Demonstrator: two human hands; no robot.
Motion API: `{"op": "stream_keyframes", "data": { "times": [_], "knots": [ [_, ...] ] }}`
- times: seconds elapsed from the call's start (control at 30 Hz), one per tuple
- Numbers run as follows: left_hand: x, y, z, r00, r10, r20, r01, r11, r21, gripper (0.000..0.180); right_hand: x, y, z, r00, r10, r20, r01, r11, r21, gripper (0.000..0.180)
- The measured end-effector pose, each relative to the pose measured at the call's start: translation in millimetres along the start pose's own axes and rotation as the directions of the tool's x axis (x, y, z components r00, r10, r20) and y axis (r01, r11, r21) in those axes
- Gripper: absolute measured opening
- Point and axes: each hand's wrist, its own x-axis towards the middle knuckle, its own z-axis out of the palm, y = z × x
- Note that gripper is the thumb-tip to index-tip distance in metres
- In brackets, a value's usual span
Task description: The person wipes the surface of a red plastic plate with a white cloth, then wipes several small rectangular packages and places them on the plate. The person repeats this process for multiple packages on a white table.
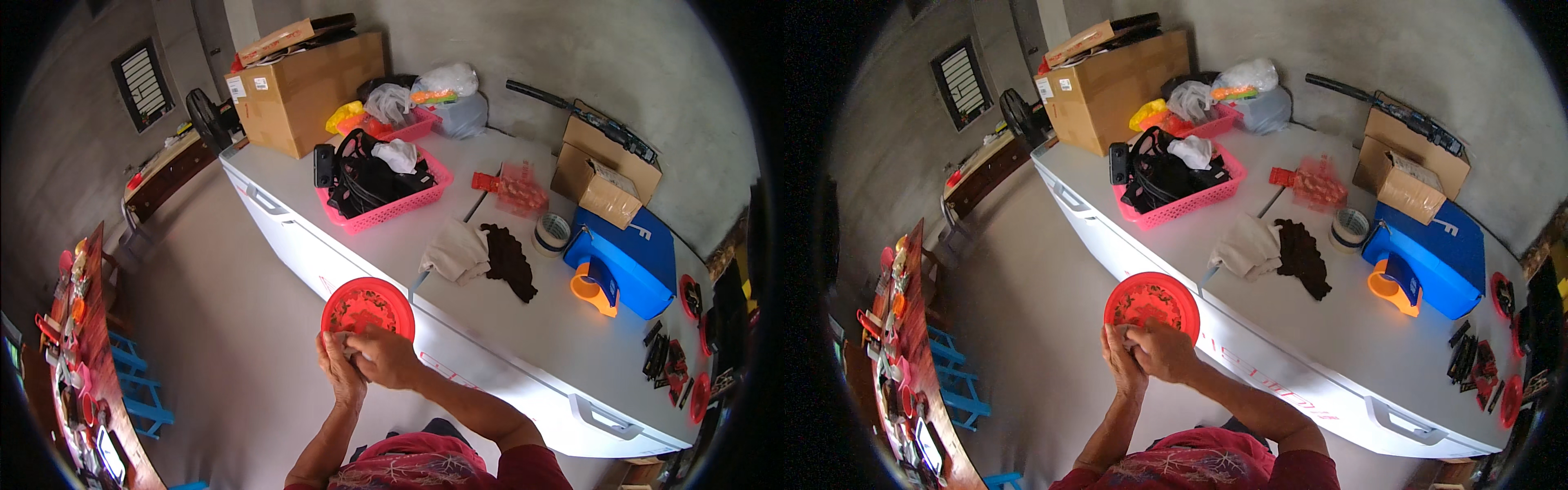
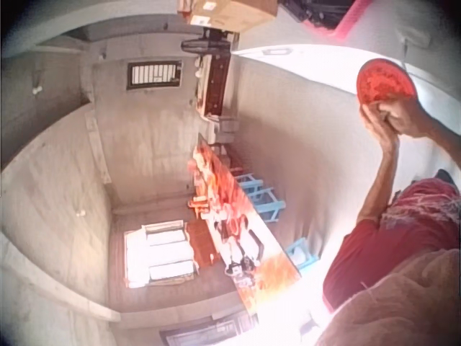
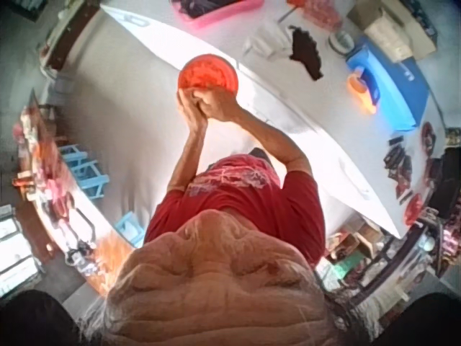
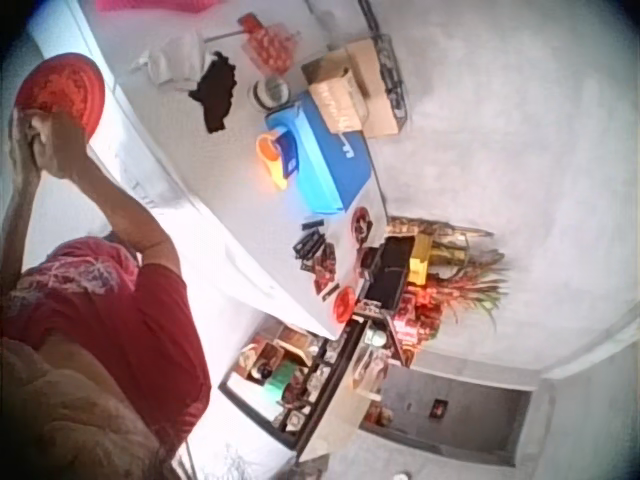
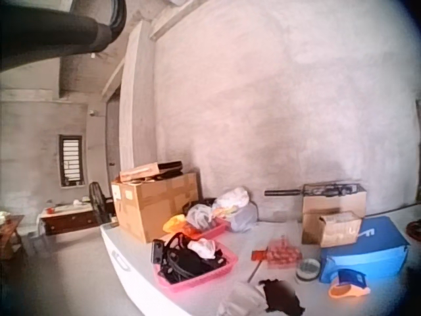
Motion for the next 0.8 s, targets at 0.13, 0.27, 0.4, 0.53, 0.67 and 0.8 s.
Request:
{"op": "stream_keyframes", "data": {
  "times": [0.13, 0.27, 0.4, 0.53, 0.67, 0.8],
  "knots": [
    [16.1, -20.0, 0.2, 0.998, 0.010, 0.067, -0.007, 0.999, -0.046, 0.038, 28.4, 20.8, 7.8, 0.934, -0.055, -0.353, 0.011, 0.992, -0.125, 0.027],
    [21.2, -8.4, 17.3, 0.996, 0.069, 0.058, -0.063, 0.993, -0.098, 0.035, 59.1, 25.3, -14.8, 0.837, -0.219, -0.502, -0.051, 0.882, -0.468, 0.027],
    [43.9, -7.4, 25.0, 0.996, -0.083, 0.018, 0.085, 0.968, -0.237, 0.032, 66.1, 26.7, -6.7, 0.882, -0.315, -0.350, 0.208, 0.928, -0.309, 0.030],
    [64.0, -14.3, 19.9, 0.962, -0.212, 0.171, 0.267, 0.853, -0.449, 0.028, 74.5, 39.0, -1.6, 0.975, -0.173, -0.141, 0.153, 0.978, -0.139, 0.040],
    [66.4, -8.2, 32.9, 0.978, -0.203, 0.056, 0.209, 0.898, -0.387, 0.028, 87.2, 44.1, -14.7, 0.971, -0.236, -0.048, 0.231, 0.969, -0.091, 0.047],
    [74.8, -6.2, 31.2, 0.976, -0.200, -0.090, 0.162, 0.934, -0.318, 0.027, 99.4, 36.3, -26.1, 0.963, -0.264, 0.057, 0.268, 0.959, -0.087, 0.046]
  ]
}}
